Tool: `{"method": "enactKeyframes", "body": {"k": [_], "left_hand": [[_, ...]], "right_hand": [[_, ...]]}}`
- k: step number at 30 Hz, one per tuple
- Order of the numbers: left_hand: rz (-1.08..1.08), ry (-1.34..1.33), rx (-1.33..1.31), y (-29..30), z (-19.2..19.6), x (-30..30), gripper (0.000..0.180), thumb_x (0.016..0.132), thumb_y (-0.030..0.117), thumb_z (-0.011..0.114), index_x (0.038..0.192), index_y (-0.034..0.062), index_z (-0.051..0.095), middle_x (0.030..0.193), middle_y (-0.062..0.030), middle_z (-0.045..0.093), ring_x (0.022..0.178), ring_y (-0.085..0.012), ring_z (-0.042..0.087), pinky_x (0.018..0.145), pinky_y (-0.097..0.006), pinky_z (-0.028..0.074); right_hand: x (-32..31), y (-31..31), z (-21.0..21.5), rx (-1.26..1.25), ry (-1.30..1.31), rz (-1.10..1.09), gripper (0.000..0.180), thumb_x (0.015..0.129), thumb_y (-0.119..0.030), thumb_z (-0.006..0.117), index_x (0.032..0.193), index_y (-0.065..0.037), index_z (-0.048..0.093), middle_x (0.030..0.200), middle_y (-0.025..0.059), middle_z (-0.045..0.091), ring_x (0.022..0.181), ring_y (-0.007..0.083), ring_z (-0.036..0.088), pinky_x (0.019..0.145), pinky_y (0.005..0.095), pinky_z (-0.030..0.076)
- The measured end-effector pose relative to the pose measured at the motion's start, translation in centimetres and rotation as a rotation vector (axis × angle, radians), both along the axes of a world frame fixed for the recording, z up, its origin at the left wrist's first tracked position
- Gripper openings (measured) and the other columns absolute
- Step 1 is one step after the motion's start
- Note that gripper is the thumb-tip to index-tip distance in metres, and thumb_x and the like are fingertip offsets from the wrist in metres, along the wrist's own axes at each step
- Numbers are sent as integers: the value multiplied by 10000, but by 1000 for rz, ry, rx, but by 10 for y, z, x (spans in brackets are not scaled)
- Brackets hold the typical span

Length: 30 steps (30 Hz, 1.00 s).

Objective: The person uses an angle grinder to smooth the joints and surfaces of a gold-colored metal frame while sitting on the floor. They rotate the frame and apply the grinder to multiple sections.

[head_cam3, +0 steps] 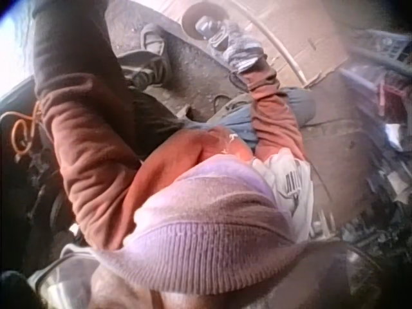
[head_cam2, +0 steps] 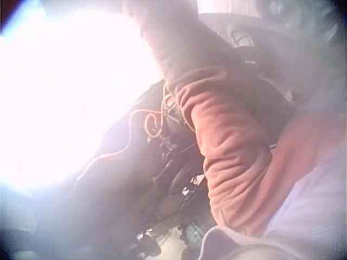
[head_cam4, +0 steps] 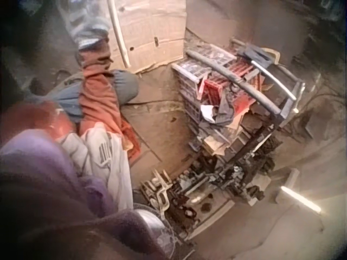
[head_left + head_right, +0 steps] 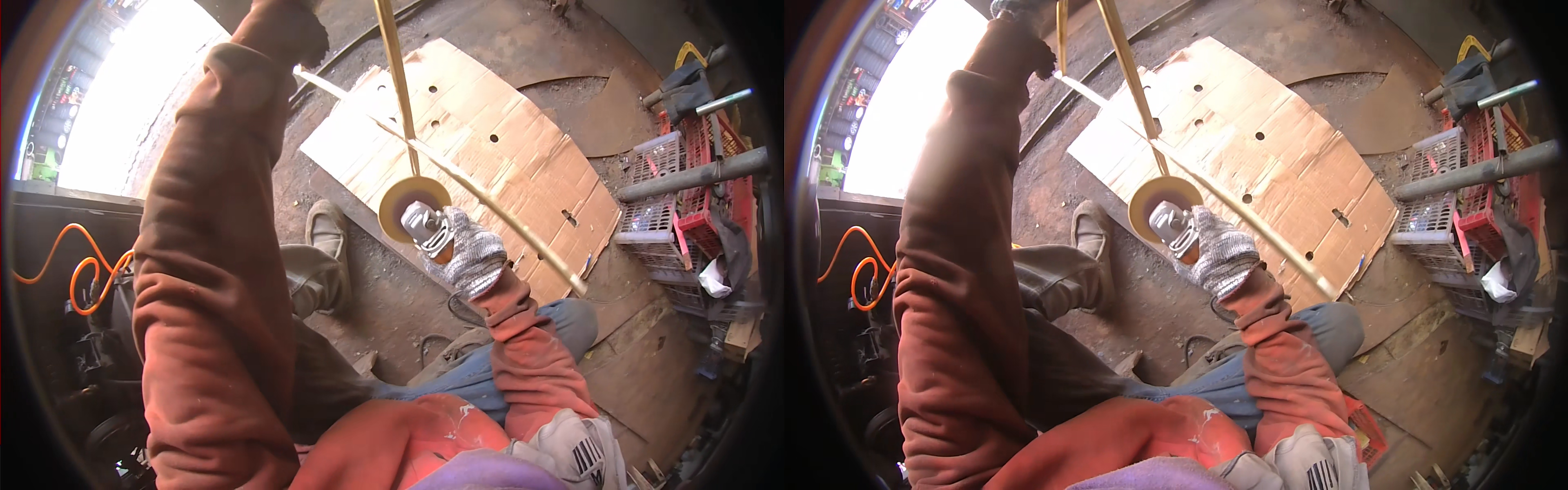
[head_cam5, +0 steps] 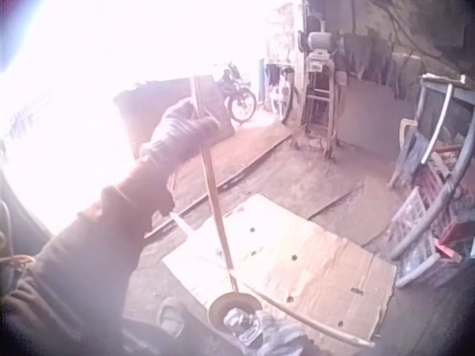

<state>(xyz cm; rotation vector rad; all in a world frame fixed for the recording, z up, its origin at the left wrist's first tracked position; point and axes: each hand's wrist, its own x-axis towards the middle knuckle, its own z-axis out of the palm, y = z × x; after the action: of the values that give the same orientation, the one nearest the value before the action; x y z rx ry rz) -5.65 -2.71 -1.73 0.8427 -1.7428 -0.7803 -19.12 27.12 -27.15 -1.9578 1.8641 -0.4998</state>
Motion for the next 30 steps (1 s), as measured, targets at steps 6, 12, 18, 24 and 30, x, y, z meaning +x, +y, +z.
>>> {"method": "enactKeyframes", "body": {"k": [6, 12, 18, 24, 30], "left_hand": [[-67, 32, 83, 5, 3, -3, 200, 789, 113, 688, 981, 62, 667, 884, -28, 653, 779, -138, 593, 721, -273, 477], [-124, 50, 139, 15, 3, -18, 207, 795, 125, 685, 989, 58, 664, 890, -38, 654, 783, -150, 599, 726, -282, 483], [-175, 63, 204, 26, 15, -39, 215, 800, 137, 683, 997, 55, 661, 897, -49, 655, 787, -161, 604, 730, -291, 490], [-198, 63, 272, 33, 11, -54, 223, 806, 149, 680, 1005, 52, 658, 903, -60, 656, 791, -173, 609, 734, -300, 496], [-220, 58, 300, 36, 17, -70, 233, 811, 161, 677, 1013, 48, 655, 909, -70, 657, 796, -185, 615, 739, -309, 503]], "right_hand": [[-6, -6, 18, -42, -223, 83, 573, 786, -351, 728, 1194, -8, 516, 1054, 193, 652, 957, 361, 654, 806, 421, 535], [-9, 6, -1, 6, -264, 71, 609, 771, -323, 756, 1225, -6, 503, 1072, 203, 649, 948, 360, 656, 807, 421, 540], [-27, -8, 9, -158, -165, -40, 686, 727, -364, 791, 1250, -27, 500, 1016, 188, 673, 898, 350, 674, 750, 421, 553], [-25, 5, -26, -160, -111, 63, 644, 752, -308, 751, 1260, 0, 501, 1047, 211, 665, 923, 363, 670, 787, 424, 542], [-28, 0, 13, -314, -282, 46, 634, 794, -316, 731, 1267, 21, 477, 1050, 210, 665, 911, 358, 672, 775, 419, 545]]}}
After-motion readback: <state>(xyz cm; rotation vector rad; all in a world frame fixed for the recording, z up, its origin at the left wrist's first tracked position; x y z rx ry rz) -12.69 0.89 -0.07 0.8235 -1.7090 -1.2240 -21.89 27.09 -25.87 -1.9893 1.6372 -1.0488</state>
